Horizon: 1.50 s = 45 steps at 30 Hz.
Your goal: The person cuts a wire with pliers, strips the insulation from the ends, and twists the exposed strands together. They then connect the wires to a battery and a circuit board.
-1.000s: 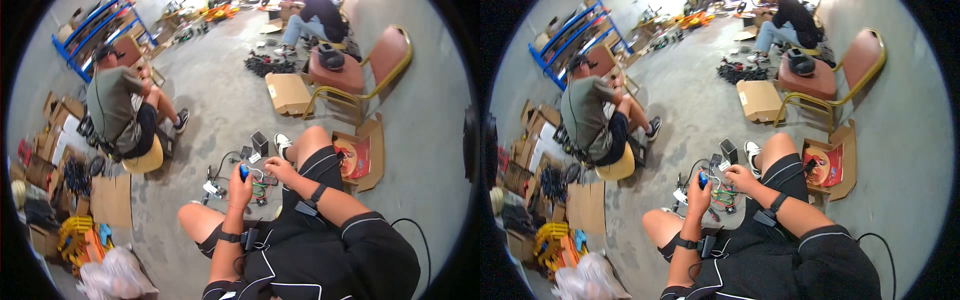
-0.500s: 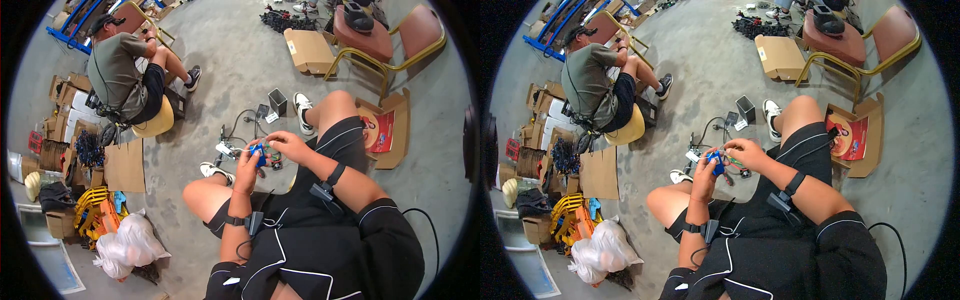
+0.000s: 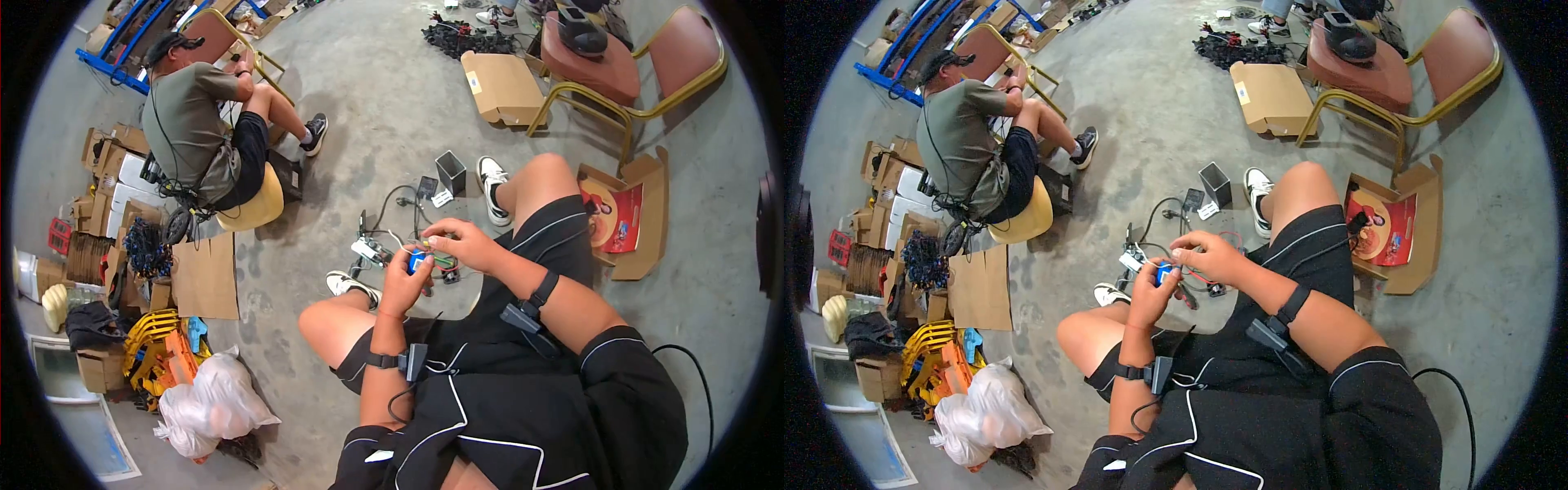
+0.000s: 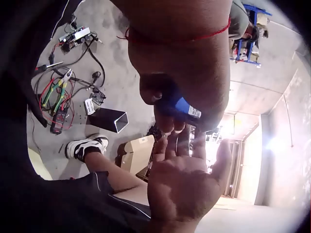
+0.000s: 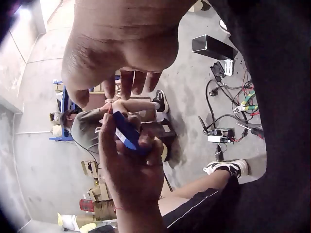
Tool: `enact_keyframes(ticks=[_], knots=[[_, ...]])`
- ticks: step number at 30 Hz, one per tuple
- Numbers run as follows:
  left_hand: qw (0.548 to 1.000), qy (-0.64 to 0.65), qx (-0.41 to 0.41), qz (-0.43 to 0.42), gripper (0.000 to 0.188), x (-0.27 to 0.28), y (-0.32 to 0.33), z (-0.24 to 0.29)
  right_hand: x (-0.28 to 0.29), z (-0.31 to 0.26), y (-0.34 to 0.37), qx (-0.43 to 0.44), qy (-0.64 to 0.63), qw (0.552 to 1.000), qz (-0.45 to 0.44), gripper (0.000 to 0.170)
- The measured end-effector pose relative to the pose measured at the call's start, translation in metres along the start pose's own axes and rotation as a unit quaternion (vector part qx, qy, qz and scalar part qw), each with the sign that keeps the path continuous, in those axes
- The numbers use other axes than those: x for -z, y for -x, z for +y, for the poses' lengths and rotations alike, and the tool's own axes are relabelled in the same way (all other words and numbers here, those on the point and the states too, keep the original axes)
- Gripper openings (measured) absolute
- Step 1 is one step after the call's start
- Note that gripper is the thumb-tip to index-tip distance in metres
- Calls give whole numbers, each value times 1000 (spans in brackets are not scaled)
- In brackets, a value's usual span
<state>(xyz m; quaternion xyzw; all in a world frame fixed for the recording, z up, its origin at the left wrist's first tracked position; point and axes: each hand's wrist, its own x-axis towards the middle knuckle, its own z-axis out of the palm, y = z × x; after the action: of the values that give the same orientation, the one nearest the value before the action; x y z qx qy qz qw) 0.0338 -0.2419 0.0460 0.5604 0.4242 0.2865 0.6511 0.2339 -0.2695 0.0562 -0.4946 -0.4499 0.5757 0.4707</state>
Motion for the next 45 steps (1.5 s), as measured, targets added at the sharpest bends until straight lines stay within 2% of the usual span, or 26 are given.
enact_keyframes(ticks=[2, 4, 7, 8, 9, 11, 12, 13, 14, 16, 18, 21, 23, 27, 28, 29, 31, 32, 34, 35, 36, 38, 40, 42, 43, 45], knots=[[1000, -16, 1, 0, 23, -3, 5, 6, 2, 3, 2, -15, 28, 999, -2, 36], [998, -57, 4, -28, 20, -5, 8, 12, 4, 7, 1, 31, 43, 998, -31, 30], [985, -164, 20, -49, 25, -2, 8, 18, 3, 20, 0, 22, 53, 998, -4, 32], [986, -152, 14, -61, 28, 4, 4, -3, 7, 11, 1, 4, 53, 997, -50, 34], [975, -208, -39, -66, 28, 4, 2, -4, 7, 20, -1, 45, 83, 994, -45, 33], [978, -185, -27, -91, 28, 1, 5, 7, 9, 24, -2, 53, 74, 994, -59, 32], [981, -172, 11, -92, 27, 0, 6, 14, 9, 23, -1, -13, 31, 998, -57, 30], [982, -169, 19, -87, 26, 0, 6, 14, 9, 22, -1, 8, 49, 998, -45, 27], [982, -165, 29, -83, 25, 0, 6, 14, 10, 22, -1, -10, 22, 998, -49, 20], [981, -184, -18, -57, 24, -5, 8, 27, 12, 18, -1, -37, -22, 998, -46, 19], [989, -134, 30, -62, 26, -6, 8, 32, 9, 17, 1, -49, -65, 996, -45, 18], [984, -169, 20, -51, 24, -6, 8, 33, 8, 12, 3, -74, -135, 987, -38, 20], [980, -192, -41, -40, 25, -6, 6, 27, 6, 8, 5, -81, -155, 984, -26, 23], [986, -160, 17, -35, 25, -7, 3, 22, -2, 9, 7, -107, -254, 961, 19, 23], [983, -183, -17, -23, 27, -3, -3, 12, -5, 12, 9, -113, -288, 950, 34, 24], [978, -205, -45, -12, 28, -1, -3, 2, -4, 24, 4, -127, -261, 956, 42, 27], [959, -272, -83, 20, 32, 2, -6, -3, -14, 14, 8, -104, -310, 941, 89, 35], [965, -255, -63, 29, 31, -4, 0, 15, -11, 18, 5, -102, -264, 951, 124, 34], [975, -215, -36, 50, 28, -4, -1, 16, -2, 24, -2, -70, -272, 949, 144, 29], [975, -197, -70, 78, 26, -3, -3, 9, 1, 16, 0, -87, -254, 950, 158, 27], [990, -124, -23, 67, 22, -2, -6, 10, 0, 10, 3, -93, -256, 949, 156, 27], [995, -49, 33, 78, 18, -1, -5, 16, 1, -1, 3, -109, -223, 958, 145, 27], [997, -17, 21, 76, 18, 3, -8, 9, -1, -1, 2, -105, -203, 967, 114, 33], [997, 15, 10, 78, 18, 8, -8, 3, -5, -4, 2, -82, -120, 988, 48, 40], [997, 17, -1, 77, 17, 8, -8, 2, -8, 1, 2, -39, -109, 993, 38, 44], [997, 19, -11, 77, 16, 8, -11, 5, -8, 3, 4, -25, -80, 996, 24, 43]])
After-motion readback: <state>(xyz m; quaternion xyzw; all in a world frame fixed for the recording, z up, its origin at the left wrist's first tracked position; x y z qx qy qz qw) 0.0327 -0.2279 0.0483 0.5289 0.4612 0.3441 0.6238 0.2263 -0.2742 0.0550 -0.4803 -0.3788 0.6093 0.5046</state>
